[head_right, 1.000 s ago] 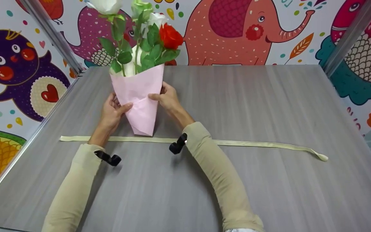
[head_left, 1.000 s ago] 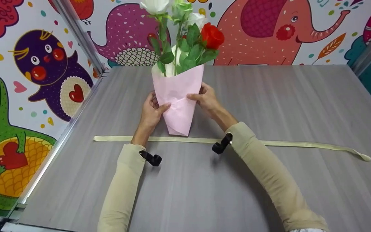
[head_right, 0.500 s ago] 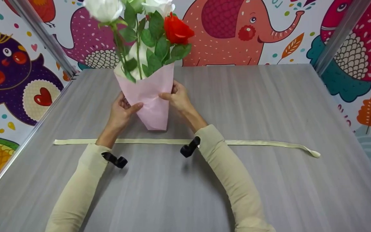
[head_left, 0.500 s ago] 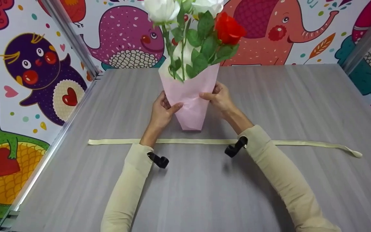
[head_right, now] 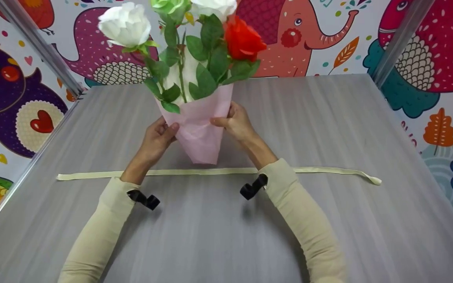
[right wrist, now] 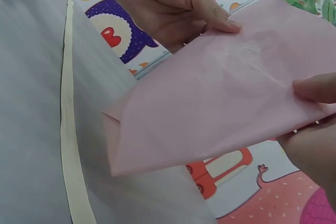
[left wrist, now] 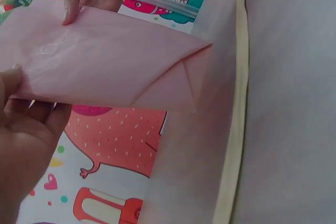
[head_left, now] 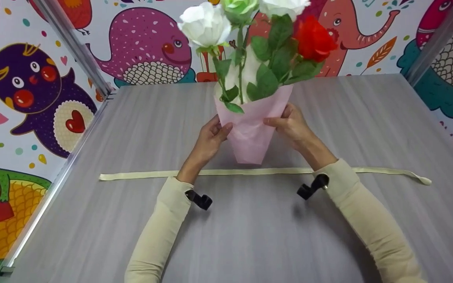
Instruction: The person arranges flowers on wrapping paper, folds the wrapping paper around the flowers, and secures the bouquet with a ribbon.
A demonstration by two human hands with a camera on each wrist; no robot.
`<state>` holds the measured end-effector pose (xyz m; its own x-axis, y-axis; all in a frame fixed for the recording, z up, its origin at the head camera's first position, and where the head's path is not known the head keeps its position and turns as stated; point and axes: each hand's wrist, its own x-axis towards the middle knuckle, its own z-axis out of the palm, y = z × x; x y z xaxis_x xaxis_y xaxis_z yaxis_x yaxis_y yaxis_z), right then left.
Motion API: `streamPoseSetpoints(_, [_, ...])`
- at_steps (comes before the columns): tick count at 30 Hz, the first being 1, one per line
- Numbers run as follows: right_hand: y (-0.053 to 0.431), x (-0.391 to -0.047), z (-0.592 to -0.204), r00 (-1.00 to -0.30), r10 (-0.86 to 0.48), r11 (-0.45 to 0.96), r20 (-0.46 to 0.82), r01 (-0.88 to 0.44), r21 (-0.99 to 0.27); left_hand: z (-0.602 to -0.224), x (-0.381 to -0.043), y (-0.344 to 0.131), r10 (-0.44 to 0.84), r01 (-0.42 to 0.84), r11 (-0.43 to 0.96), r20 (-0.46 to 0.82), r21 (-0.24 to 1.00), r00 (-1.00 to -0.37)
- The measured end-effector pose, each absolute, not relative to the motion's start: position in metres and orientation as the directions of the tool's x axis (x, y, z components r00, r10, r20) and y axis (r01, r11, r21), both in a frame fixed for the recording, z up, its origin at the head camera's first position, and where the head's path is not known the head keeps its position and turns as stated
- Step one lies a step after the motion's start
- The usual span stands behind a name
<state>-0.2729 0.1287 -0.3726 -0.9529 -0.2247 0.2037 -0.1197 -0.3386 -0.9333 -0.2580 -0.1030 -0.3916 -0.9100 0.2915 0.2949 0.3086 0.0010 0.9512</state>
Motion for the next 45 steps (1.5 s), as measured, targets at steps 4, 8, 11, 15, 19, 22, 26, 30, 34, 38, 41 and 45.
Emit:
streamPoseSetpoints(4, [0.139, -0.267, -0.371, -0.95, -0.236, -0.313, 0.206, -0.126, -0.941, -0.389, -0.253, -0.097, 0.327, 0.244, -0.064, 0.252, 0.968, -0.911])
streamPoseSetpoints(8, [0.149, -0.261, -0.37, -0.948, -0.26, -0.255, 0.182, -0.115, -0.96, -0.386, -0.249, -0.089, 0.302, 0.235, -0.064, 0.243, 0.97, -0.922])
streamPoseSetpoints(11, [0.156, -0.258, -0.37, -0.953, -0.267, -0.216, 0.141, -0.083, -0.973, -0.385, -0.248, -0.082, 0.241, 0.245, -0.045, 0.248, 0.968, -0.938])
streamPoseSetpoints(15, [0.162, -0.255, -0.373, -0.962, -0.263, -0.205, 0.073, -0.019, -0.979, -0.385, -0.246, -0.076, 0.185, 0.196, -0.044, 0.201, 0.98, -0.962])
streamPoseSetpoints(19, [0.167, -0.253, -0.38, -0.968, -0.249, -0.185, 0.018, 0.03, -0.982, -0.387, -0.246, -0.072, 0.193, 0.104, -0.048, 0.112, 0.993, -0.975])
streamPoseSetpoints(22, [0.169, -0.253, -0.389, -0.97, -0.242, -0.17, -0.025, 0.068, -0.983, -0.392, -0.248, -0.07, 0.197, 0.067, -0.025, 0.07, 0.997, -0.978])
streamPoseSetpoints(26, [0.171, -0.254, -0.402, -0.963, -0.253, -0.159, -0.094, 0.137, -0.978, -0.401, -0.251, -0.07, 0.188, 0.011, -0.01, 0.013, 1.0, -0.982])
streamPoseSetpoints(30, [0.172, -0.254, -0.412, -0.953, -0.267, -0.131, -0.141, 0.181, -0.975, -0.406, -0.252, -0.071, 0.19, -0.065, 0.04, -0.072, 0.997, -0.979])
streamPoseSetpoints(34, [0.17, -0.254, -0.419, -0.945, -0.269, -0.1, -0.188, 0.222, -0.97, -0.408, -0.254, -0.074, 0.195, -0.158, 0.114, -0.178, 0.981, -0.964])
streamPoseSetpoints(38, [0.166, -0.254, -0.426, -0.935, -0.278, -0.067, -0.22, 0.247, -0.967, -0.411, -0.257, -0.078, 0.21, -0.241, 0.148, -0.269, 0.959, -0.94])
streamPoseSetpoints(41, [0.164, -0.254, -0.431, -0.925, -0.3, -0.044, -0.235, 0.26, -0.965, -0.412, -0.258, -0.081, 0.237, -0.293, 0.159, -0.324, 0.943, -0.916])
streamPoseSetpoints(45, [0.164, -0.254, -0.435, -0.912, -0.319, -0.03, -0.258, 0.282, -0.959, -0.413, -0.26, -0.084, 0.266, -0.352, 0.165, -0.385, 0.921, -0.884])
